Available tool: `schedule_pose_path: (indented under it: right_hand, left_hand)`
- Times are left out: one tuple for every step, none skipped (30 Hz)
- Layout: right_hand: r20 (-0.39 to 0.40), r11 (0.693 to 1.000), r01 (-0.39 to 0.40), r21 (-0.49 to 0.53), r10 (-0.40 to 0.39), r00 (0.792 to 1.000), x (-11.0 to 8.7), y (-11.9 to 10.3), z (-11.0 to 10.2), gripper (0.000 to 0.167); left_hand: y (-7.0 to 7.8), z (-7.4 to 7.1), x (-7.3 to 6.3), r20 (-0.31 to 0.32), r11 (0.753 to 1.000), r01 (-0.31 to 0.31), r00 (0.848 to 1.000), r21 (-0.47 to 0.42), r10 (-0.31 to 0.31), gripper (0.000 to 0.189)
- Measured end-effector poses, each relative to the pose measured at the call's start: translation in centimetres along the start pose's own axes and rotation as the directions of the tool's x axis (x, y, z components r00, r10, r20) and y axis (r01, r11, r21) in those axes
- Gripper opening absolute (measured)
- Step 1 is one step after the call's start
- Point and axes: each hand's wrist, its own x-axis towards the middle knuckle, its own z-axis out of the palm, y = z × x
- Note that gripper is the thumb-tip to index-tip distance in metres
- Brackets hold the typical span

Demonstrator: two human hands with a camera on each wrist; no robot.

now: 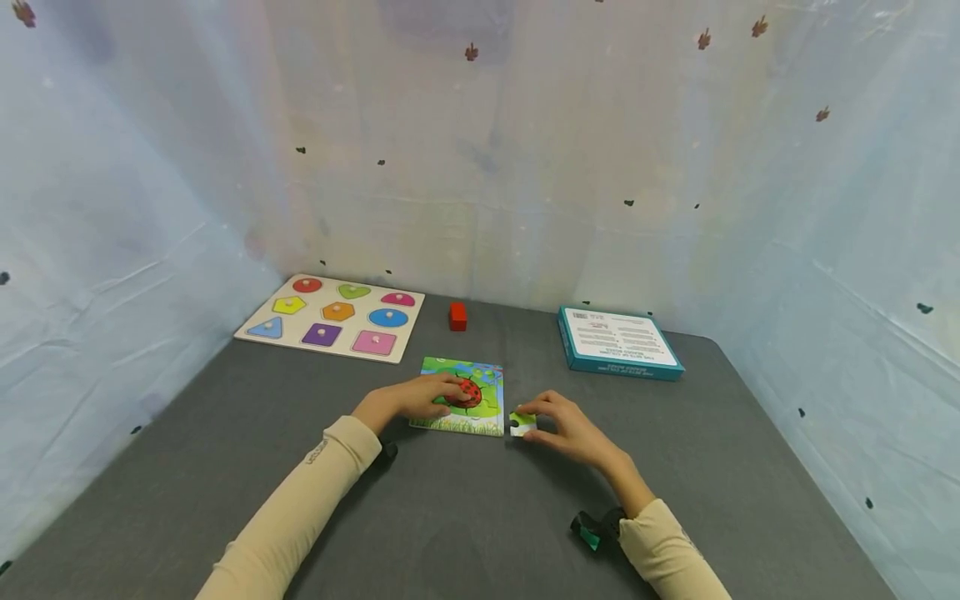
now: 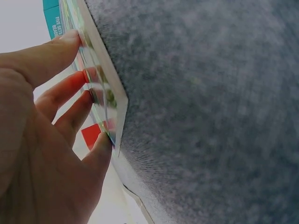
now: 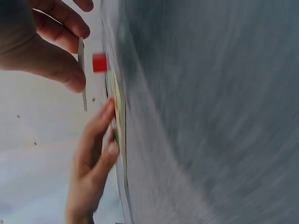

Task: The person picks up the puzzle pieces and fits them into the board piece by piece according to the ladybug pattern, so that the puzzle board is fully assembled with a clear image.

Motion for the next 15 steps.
schedule_pose_path:
  right_hand:
    - [0.004, 1.0, 0.003, 0.004, -0.003, 1.0, 0.5, -0.1, 0.4, 0.037]
    - [0.005, 1.0, 0.007, 0.01, -0.008, 1.0, 1.0, -0.2, 0.7, 0.037]
    - [0.003, 1.0, 0.012, 0.007, -0.012, 1.0, 1.4, -0.3, 1.1, 0.037]
    - [-0.002, 1.0, 0.019, 0.009, -0.019, 1.0, 1.9, -0.4, 1.4, 0.037]
    - [-0.007, 1.0, 0.027, 0.011, -0.027, 1.0, 2.3, -0.4, 1.7, 0.036]
    - [-0.012, 1.0, 0.03, 0.01, -0.029, 0.999, 2.7, -0.4, 2.0, 0.036]
    - [-0.018, 0.999, 0.034, 0.004, -0.034, 0.999, 3.0, -0.4, 2.3, 0.035]
    - [-0.023, 0.999, 0.037, -0.001, -0.037, 0.999, 3.3, -0.4, 2.6, 0.035]
    - [-0.027, 0.999, 0.037, -0.009, -0.037, 0.999, 3.6, -0.3, 2.8, 0.034]
    - [-0.029, 0.999, 0.034, -0.013, -0.034, 0.999, 3.8, -0.2, 3.1, 0.034]
    - [-0.03, 0.999, 0.029, -0.02, -0.03, 0.999, 4.0, -0.2, 3.3, 0.034]
    - [-0.031, 0.999, 0.024, -0.027, -0.025, 0.999, 4.2, -0.1, 3.5, 0.033]
    - [-0.032, 0.999, 0.022, -0.034, -0.023, 0.999, 4.3, -0.1, 3.7, 0.033]
    - [-0.032, 0.999, 0.017, -0.037, -0.018, 0.999, 4.5, 0.0, 3.8, 0.033]
    - [-0.033, 0.999, 0.012, -0.04, -0.013, 0.999, 4.6, 0.0, 3.9, 0.033]
  left_hand:
    - [0.0, 0.0, 0.0, -0.001, 1.0, 0.003, 1.0, 0.003, -0.003, 0.038]
    - [0.0, 0.1, 0.0, -0.002, 1.0, 0.005, 1.0, 0.011, -0.005, 0.038]
    - [0.0, 0.1, 0.0, -0.003, 1.0, 0.008, 1.0, 0.016, -0.008, 0.038]
    - [0.0, 0.2, 0.0, -0.006, 1.0, 0.009, 1.0, 0.023, -0.009, 0.038]
    - [0.0, 0.2, 0.0, -0.011, 1.0, 0.008, 1.0, 0.029, -0.008, 0.038]
    - [0.0, 0.2, 0.0, -0.015, 0.999, 0.006, 1.0, 0.034, -0.006, 0.037]
    - [0.0, 0.2, 0.0, -0.019, 0.999, 0.004, 1.0, 0.037, -0.003, 0.037]
    - [0.0, 0.2, 0.1, -0.019, 0.999, 0.002, 1.0, 0.035, -0.002, 0.037]
    - [0.0, 0.3, 0.1, -0.021, 0.999, -0.004, 1.0, 0.039, 0.005, 0.038]
    - [0.0, 0.3, 0.1, -0.024, 0.999, -0.009, 1.0, 0.04, 0.01, 0.038]
    - [0.0, 0.4, 0.2, -0.026, 0.999, -0.015, 1.0, 0.042, 0.016, 0.038]
    - [0.0, 0.4, 0.2, -0.029, 0.999, -0.022, 0.999, 0.05, 0.023, 0.039]
    - [-0.1, 0.5, 0.2, -0.03, 0.998, -0.026, 0.999, 0.053, 0.027, 0.039]
    - [-0.1, 0.5, 0.3, -0.032, 0.998, -0.03, 0.999, 0.058, 0.032, 0.039]
    - [-0.1, 0.6, 0.3, -0.037, 0.998, -0.037, 0.999, 0.059, 0.04, 0.038]
